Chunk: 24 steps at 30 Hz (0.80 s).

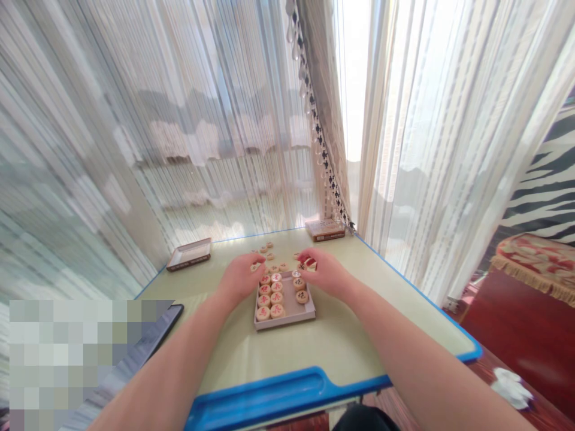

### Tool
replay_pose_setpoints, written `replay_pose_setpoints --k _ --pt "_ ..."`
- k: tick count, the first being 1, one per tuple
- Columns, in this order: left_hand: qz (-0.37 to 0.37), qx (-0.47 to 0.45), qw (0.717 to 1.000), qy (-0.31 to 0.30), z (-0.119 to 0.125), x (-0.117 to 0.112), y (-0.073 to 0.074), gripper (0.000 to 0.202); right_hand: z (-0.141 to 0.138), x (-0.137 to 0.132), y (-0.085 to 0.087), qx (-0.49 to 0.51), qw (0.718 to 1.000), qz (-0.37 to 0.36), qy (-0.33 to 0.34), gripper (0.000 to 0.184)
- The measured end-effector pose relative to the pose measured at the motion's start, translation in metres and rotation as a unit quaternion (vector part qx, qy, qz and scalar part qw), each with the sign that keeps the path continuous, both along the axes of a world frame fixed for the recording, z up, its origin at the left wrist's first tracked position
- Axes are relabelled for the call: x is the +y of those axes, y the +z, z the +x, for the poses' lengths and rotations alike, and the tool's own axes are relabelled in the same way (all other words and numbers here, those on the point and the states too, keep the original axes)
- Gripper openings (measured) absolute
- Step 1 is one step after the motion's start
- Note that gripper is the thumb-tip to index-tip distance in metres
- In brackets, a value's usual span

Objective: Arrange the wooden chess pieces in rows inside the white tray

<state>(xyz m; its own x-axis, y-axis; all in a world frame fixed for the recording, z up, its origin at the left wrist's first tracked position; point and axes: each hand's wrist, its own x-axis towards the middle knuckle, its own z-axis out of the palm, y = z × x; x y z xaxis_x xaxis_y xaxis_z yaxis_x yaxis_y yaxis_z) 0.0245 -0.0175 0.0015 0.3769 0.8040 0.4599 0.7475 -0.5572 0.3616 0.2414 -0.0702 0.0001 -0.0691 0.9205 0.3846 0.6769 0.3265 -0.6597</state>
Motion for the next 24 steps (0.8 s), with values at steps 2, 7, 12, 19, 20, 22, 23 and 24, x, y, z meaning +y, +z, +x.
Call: replay_pose_setpoints --k 2,7,12,19,20,22,23,24 --pt "0.02 -0.009 0.999 -0.048 0.008 -0.01 0.005 0.026 -0.003 -0.004 0.003 0.035 0.999 -0.014 0.027 0.022" --pt "0.023 0.003 0.993 -0.113 0.019 -0.025 0.008 0.026 -0.006 -0.007 0.005 0.119 0.986 -0.072 0.09 0.025" --pt "-0.006 -0.01 0.987 -0.16 0.02 -0.027 0.007 0.029 -0.008 -0.008 0.005 0.158 0.975 -0.101 0.116 0.026" --pt "-0.031 -0.044 0.981 -0.185 0.025 -0.033 0.009 0.024 -0.009 -0.007 0.006 0.167 0.976 -0.072 0.117 0.03" --pt "-0.032 -0.051 0.981 -0.187 0.026 -0.033 0.009 0.023 -0.009 -0.007 0.006 0.165 0.977 -0.072 0.114 0.03" --pt "-0.046 -0.064 0.979 -0.19 0.026 -0.033 0.007 0.023 -0.009 -0.006 0.006 0.164 0.977 -0.076 0.111 0.029" --pt "-0.059 -0.074 0.977 -0.191 0.026 -0.033 0.006 0.024 -0.009 -0.006 0.006 0.164 0.977 -0.077 0.111 0.027" --pt "-0.076 -0.087 0.974 -0.193 0.027 -0.033 0.006 0.024 -0.009 -0.007 0.006 0.166 0.977 -0.077 0.113 0.026"
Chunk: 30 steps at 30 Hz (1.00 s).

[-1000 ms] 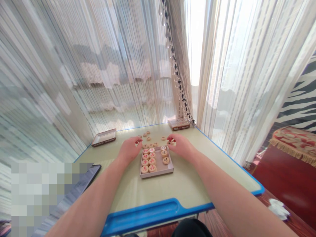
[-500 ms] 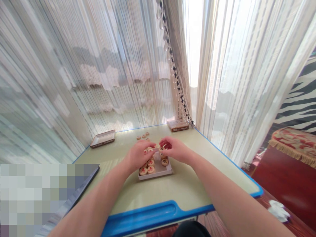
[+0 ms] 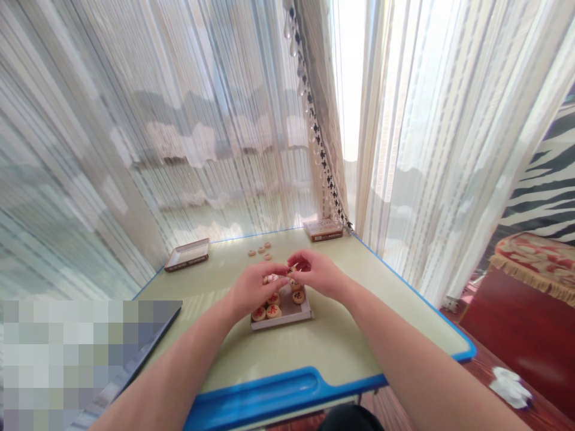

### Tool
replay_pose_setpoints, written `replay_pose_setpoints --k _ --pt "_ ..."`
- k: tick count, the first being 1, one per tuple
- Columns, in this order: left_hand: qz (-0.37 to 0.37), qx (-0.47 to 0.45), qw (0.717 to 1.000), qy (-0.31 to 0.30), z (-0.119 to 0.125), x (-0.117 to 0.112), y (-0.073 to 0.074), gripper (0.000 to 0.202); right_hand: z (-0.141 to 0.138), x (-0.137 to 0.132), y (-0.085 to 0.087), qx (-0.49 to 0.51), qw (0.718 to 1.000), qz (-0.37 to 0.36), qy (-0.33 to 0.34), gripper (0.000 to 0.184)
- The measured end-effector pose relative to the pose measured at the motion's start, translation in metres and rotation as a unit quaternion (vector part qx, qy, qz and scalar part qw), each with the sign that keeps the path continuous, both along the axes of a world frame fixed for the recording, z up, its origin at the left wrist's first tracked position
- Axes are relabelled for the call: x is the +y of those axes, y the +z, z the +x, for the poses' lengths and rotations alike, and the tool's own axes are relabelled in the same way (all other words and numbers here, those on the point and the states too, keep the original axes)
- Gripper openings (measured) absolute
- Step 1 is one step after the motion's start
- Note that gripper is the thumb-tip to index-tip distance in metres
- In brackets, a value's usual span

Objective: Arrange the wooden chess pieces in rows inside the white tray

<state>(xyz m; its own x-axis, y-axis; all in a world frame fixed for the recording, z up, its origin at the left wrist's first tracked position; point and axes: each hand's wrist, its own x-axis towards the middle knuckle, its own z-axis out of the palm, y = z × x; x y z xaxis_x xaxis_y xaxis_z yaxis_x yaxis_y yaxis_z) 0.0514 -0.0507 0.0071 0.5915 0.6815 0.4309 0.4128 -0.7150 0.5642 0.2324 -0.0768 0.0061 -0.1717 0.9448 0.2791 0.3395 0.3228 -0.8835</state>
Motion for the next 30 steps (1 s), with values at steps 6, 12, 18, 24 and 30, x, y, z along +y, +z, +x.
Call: replay_pose_setpoints --k 6,12,18,24,30 --pt "-0.101 -0.069 0.992 -0.01 0.0025 0.0018 -0.0043 0.025 0.0007 -0.0024 0.0024 0.019 1.0 0.003 0.008 0.025" --pt "-0.136 -0.086 0.987 0.005 0.0043 0.0035 -0.0041 0.025 0.0006 -0.0045 0.0044 0.051 0.998 -0.019 0.041 0.026" --pt "-0.162 -0.088 0.983 0.02 0.004 0.0072 -0.0051 0.03 -0.0003 -0.0027 0.0008 0.073 0.995 -0.058 0.046 0.026" --pt "-0.15 -0.064 0.986 0.022 0.0024 0.0067 -0.0049 0.031 -0.0002 -0.0023 0.0016 0.069 0.996 -0.055 0.031 0.026" --pt "-0.14 -0.071 0.987 0.041 0.001 0.0094 -0.0028 0.03 0.0009 -0.0001 0.0002 0.022 0.999 -0.026 -0.015 0.026"
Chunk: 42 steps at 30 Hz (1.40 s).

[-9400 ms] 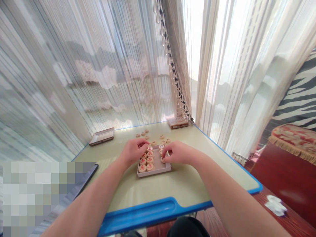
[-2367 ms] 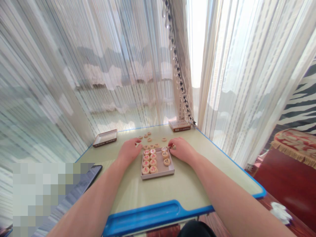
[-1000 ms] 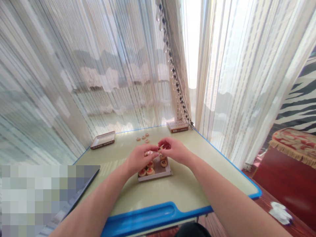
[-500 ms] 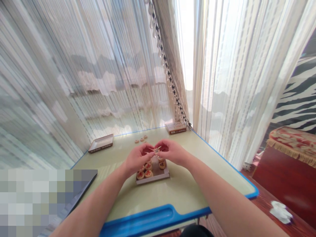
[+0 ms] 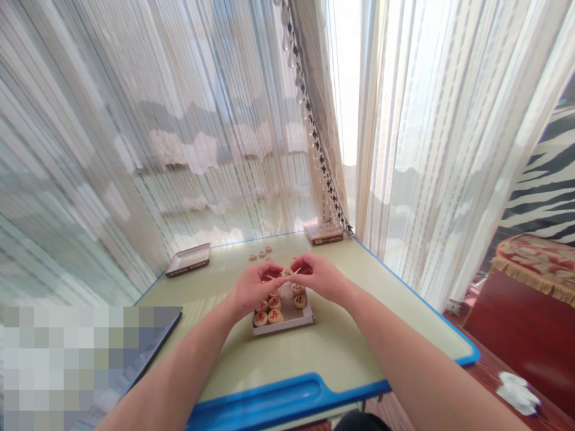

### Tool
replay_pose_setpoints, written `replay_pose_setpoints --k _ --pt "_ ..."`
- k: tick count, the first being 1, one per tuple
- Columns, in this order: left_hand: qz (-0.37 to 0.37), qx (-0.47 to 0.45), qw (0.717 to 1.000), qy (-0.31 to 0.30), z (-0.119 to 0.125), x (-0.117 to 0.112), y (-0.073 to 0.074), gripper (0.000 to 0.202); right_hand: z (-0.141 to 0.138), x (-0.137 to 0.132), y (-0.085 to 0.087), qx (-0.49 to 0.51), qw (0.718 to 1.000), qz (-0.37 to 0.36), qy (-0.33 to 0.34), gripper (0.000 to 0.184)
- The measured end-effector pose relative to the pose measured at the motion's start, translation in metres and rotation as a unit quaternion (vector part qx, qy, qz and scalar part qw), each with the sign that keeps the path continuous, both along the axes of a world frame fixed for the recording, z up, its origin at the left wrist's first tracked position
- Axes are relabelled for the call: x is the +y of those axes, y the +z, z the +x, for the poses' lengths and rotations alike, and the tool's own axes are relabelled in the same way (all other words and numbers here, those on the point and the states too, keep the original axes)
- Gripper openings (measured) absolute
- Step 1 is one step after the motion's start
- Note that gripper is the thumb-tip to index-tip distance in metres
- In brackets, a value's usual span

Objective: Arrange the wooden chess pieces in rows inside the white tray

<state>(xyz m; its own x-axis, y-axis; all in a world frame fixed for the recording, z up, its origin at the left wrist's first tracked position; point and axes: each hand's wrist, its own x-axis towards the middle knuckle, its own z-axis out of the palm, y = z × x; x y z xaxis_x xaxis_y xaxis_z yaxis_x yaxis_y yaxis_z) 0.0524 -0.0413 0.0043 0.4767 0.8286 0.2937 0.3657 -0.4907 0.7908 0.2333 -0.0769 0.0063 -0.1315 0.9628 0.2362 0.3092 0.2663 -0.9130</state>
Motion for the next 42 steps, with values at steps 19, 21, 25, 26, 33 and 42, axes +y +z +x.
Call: replay_pose_setpoints --k 19,21,25,26,33,42 --pt "0.054 0.029 0.998 0.023 -0.0003 -0.0012 0.0016 0.028 0.0 -0.0021 0.0026 0.043 0.998 -0.038 0.018 0.03" --pt "0.054 0.023 0.998 0.02 -0.0004 -0.0012 0.0017 0.028 0.0 -0.002 0.0024 0.039 0.998 -0.038 0.012 0.03" --pt "0.05 0.006 0.999 0.01 -0.0011 -0.0007 0.0012 0.028 0.0009 -0.001 0.0006 0.021 0.999 -0.025 0.007 0.032" --pt "0.049 0.004 0.999 0.01 -0.0013 -0.0004 0.0011 0.028 0.0015 -0.0006 -0.0001 0.012 1.0 -0.019 0.005 0.032" --pt "0.048 0.005 0.999 0.002 -0.0023 -0.0008 0.0028 0.026 0.0048 0.0001 -0.0026 -0.044 0.999 0.013 -0.005 0.035" --pt "0.059 0.012 0.998 0.01 -0.0021 -0.0036 0.007 0.03 0.0027 -0.001 -0.0008 -0.053 0.998 0.015 -0.011 0.038"
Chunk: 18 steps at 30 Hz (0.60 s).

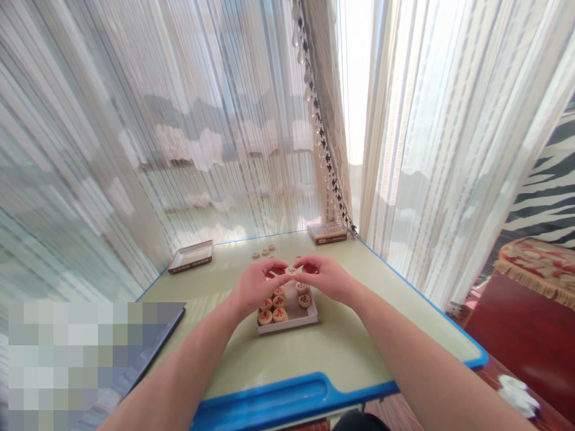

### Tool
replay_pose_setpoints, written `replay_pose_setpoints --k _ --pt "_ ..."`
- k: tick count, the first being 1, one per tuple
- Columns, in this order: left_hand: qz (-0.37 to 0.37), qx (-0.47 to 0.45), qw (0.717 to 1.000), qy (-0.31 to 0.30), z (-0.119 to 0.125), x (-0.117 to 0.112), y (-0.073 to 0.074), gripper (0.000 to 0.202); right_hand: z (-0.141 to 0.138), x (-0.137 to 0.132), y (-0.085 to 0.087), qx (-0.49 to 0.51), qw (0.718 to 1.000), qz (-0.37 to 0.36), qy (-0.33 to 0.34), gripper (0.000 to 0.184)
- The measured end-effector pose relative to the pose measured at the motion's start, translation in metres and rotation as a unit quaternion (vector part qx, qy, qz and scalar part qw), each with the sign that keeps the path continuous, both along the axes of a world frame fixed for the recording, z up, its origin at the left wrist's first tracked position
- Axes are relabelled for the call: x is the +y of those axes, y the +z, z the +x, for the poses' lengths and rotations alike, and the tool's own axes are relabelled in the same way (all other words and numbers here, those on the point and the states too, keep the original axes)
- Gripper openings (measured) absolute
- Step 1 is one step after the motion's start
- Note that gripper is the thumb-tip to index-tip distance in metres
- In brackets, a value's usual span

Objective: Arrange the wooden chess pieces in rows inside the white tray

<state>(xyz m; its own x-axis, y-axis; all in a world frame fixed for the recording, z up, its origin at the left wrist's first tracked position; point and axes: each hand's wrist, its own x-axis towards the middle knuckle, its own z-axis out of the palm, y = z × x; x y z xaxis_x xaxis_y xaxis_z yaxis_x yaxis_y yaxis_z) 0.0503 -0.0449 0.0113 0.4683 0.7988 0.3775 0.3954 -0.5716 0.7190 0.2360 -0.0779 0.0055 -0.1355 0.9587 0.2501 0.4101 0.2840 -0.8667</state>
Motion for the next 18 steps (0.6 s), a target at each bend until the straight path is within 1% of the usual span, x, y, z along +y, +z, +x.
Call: replay_pose_setpoints --k 3,8,11,14,18 --pt "0.003 0.002 1.0 0.005 -0.0007 0.0005 -0.0002 0.03 -0.0006 -0.0019 0.002 -0.008 1.0 0.002 0.0 0.038" --pt "-0.006 -0.005 1.0 0.016 -0.0008 0.0005 0.0003 0.032 -0.0016 -0.0042 0.0035 -0.016 1.0 -0.015 0.008 0.028" --pt "-0.009 -0.01 1.0 0.017 0.0 0.0003 0.0012 0.032 -0.0025 -0.0033 0.0021 -0.013 1.0 -0.023 -0.001 0.028" --pt "-0.024 -0.019 1.0 0.008 -0.0004 0.0011 0.0004 0.034 -0.0026 -0.0019 0.0012 -0.013 1.0 -0.005 -0.019 0.031" --pt "-0.043 -0.034 0.998 -0.01 -0.0024 0.0028 -0.0022 0.033 -0.0017 -0.0019 0.0023 -0.005 1.0 -0.004 -0.006 0.03"
